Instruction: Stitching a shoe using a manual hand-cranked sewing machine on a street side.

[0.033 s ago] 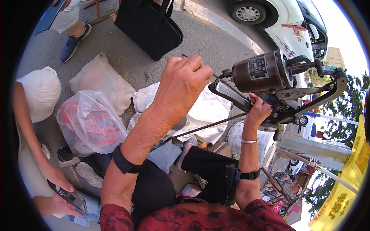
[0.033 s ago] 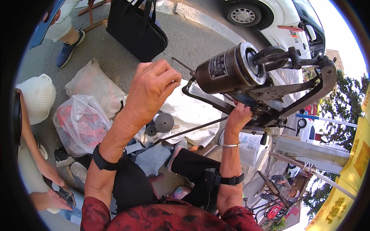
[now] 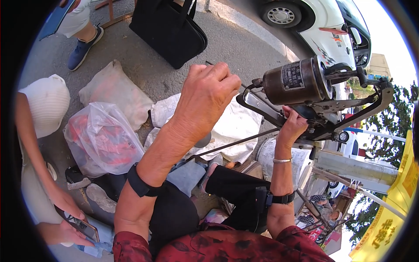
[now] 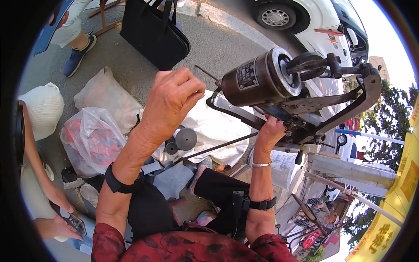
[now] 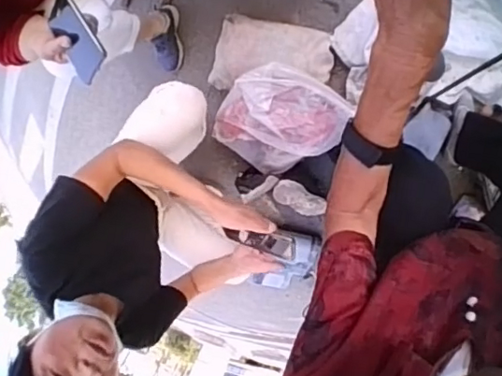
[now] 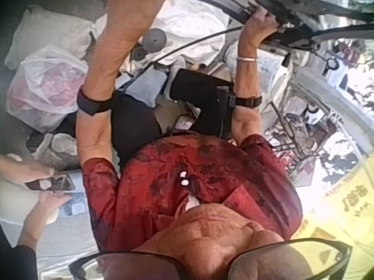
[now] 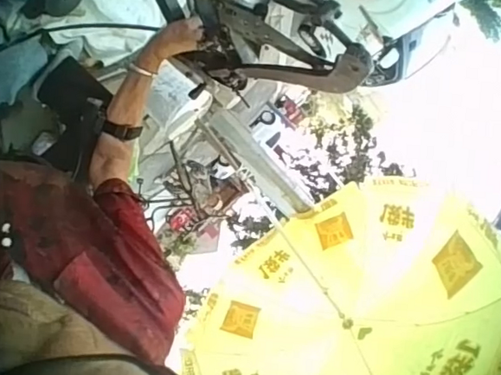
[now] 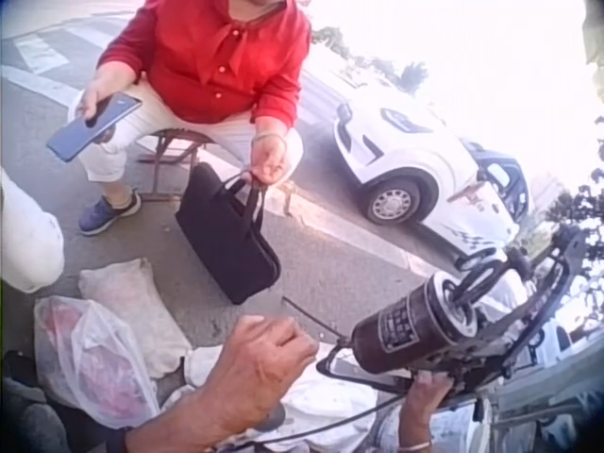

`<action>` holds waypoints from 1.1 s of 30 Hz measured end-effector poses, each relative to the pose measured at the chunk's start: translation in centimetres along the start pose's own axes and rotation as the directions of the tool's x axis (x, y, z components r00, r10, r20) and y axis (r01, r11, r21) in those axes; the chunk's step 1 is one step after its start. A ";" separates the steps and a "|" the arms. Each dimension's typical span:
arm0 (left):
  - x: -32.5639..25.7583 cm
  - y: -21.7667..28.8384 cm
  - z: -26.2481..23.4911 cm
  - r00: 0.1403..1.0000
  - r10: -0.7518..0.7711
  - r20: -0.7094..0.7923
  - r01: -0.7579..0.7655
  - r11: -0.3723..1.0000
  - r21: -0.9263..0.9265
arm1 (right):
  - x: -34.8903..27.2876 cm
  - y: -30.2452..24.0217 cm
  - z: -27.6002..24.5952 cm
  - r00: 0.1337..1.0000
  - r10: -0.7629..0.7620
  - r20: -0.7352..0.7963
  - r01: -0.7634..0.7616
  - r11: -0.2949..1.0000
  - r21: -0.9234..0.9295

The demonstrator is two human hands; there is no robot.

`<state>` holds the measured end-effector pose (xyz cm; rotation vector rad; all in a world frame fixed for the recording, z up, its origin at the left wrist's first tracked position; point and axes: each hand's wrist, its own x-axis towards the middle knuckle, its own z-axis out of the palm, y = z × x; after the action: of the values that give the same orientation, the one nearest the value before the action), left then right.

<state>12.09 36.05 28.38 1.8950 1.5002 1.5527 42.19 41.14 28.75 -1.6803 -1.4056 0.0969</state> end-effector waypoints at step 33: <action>0.9 1.7 1.6 0.998 -0.036 0.055 0.039 0.998 -0.058 | -6.4 -12.0 2.6 0.889 -0.113 0.444 -0.065 0.929 0.365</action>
<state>14.21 36.66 29.54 1.8499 1.4426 1.5012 29.54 36.63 32.24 -1.3654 -1.6274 0.7474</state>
